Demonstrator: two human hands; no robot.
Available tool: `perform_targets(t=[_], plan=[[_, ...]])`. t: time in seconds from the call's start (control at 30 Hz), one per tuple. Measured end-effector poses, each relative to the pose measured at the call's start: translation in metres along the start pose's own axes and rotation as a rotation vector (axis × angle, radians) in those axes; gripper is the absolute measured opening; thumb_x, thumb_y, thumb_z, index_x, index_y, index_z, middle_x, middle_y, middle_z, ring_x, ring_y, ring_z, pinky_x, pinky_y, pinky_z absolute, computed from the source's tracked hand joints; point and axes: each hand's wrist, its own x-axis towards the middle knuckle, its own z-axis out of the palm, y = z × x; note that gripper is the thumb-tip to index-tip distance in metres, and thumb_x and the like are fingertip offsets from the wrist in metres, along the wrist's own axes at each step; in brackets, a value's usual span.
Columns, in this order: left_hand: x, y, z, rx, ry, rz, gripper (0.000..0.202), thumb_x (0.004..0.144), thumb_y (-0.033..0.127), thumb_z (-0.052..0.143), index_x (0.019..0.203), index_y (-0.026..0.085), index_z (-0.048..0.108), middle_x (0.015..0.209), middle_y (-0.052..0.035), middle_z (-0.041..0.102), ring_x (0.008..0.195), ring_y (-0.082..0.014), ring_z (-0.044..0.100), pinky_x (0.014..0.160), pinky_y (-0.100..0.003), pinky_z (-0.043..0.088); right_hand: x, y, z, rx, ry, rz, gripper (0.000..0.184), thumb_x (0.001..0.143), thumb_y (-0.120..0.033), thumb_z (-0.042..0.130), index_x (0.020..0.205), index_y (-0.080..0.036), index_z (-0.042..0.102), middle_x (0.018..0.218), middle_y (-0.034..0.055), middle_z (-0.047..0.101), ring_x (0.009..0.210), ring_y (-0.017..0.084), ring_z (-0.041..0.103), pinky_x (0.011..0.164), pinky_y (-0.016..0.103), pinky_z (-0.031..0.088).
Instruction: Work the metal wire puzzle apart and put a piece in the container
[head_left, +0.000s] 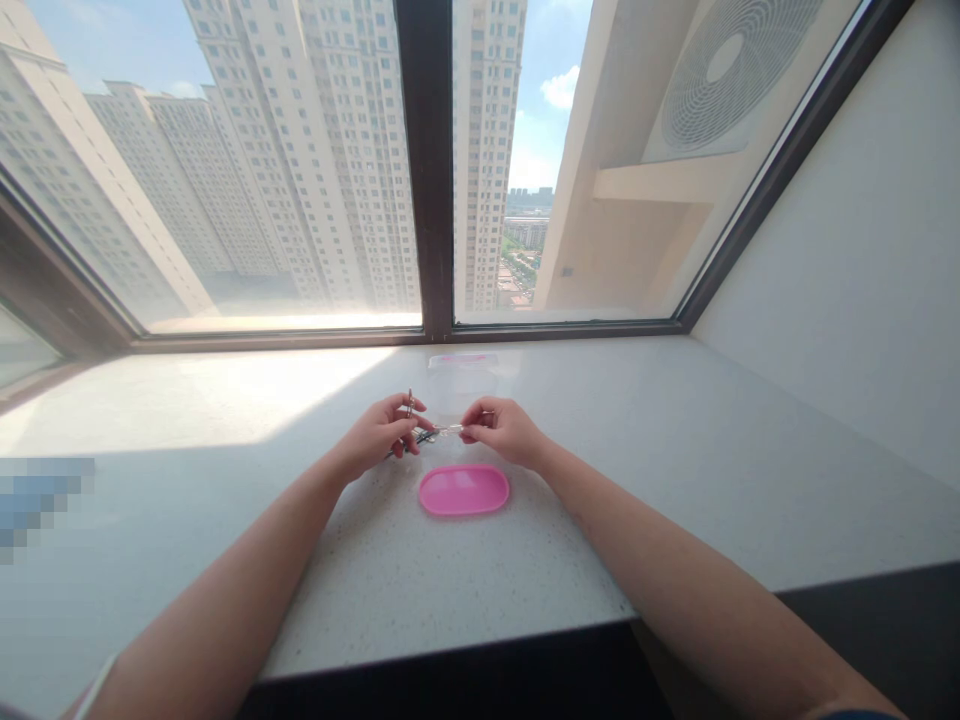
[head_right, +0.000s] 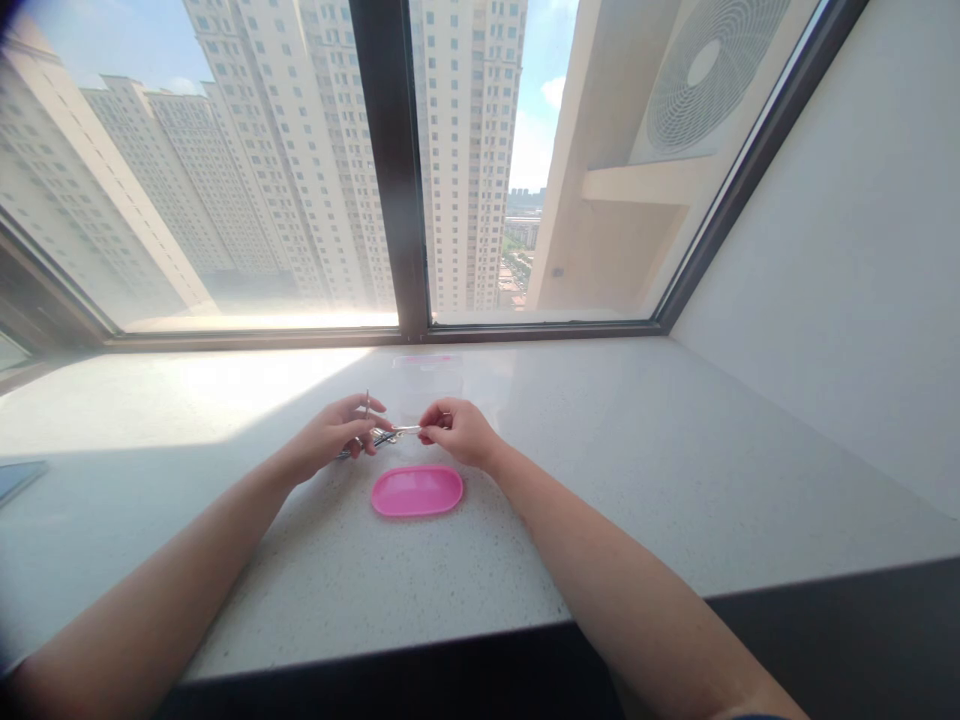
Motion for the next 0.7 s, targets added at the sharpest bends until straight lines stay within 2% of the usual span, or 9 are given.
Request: perform_targets(t=[0.1,0.2,0.4,0.6,0.7], plan=[[-0.001,0.000,0.001,-0.038,-0.013,0.002,0.029,0.080,0.033,0.059,0.101,0.017,0.048,0.098,-0.0119,0.069,0.063,-0.0156,0.065,0.051,-0.025,0.045,-0.001,-0.002,0.000,0.011,-0.001,-0.029,0.020,0.070,-0.020,0.067,0.088,-0.015,0.061,0.065,0.0005,0.064,0.065,0.017,0.067,0.067,0.032,0.054],[-0.002,0.002,0.002,-0.102,-0.010,0.030,0.030,0.080,0.033,0.061,0.101,0.016,0.049,0.097,-0.0123,0.070,0.073,-0.0193,0.068,0.062,-0.030,0.050,-0.001,-0.003,-0.001,-0.062,0.008,-0.053,0.032,0.070,-0.019,0.066,0.101,-0.015,0.061,0.065,0.0000,0.063,0.065,0.017,0.067,0.065,0.031,0.053],[-0.004,0.002,0.005,-0.187,-0.023,0.113,0.032,0.080,0.034,0.065,0.102,0.014,0.052,0.102,-0.0152,0.070,0.089,-0.0241,0.068,0.078,-0.038,0.052,-0.001,-0.001,-0.002,-0.221,-0.037,-0.023,0.020,0.070,-0.016,0.062,0.089,-0.013,0.065,0.066,0.0026,0.066,0.063,0.016,0.066,0.065,0.029,0.052],[-0.006,0.001,0.009,-0.187,-0.111,0.188,0.034,0.083,0.034,0.063,0.108,0.014,0.052,0.105,-0.0159,0.070,0.095,-0.0251,0.067,0.086,-0.042,0.050,-0.001,-0.001,-0.001,-0.220,-0.086,0.014,0.036,0.069,-0.014,0.061,0.105,-0.012,0.064,0.062,-0.0022,0.059,0.057,0.013,0.061,0.059,0.026,0.049],[-0.006,0.000,0.011,-0.172,-0.172,0.196,0.035,0.084,0.034,0.062,0.110,0.014,0.052,0.106,-0.0163,0.069,0.094,-0.0249,0.067,0.086,-0.042,0.050,-0.001,-0.005,0.000,-0.291,-0.111,-0.005,0.020,0.071,-0.016,0.060,0.089,-0.012,0.069,0.064,0.0001,0.060,0.056,0.012,0.058,0.056,0.025,0.046]])
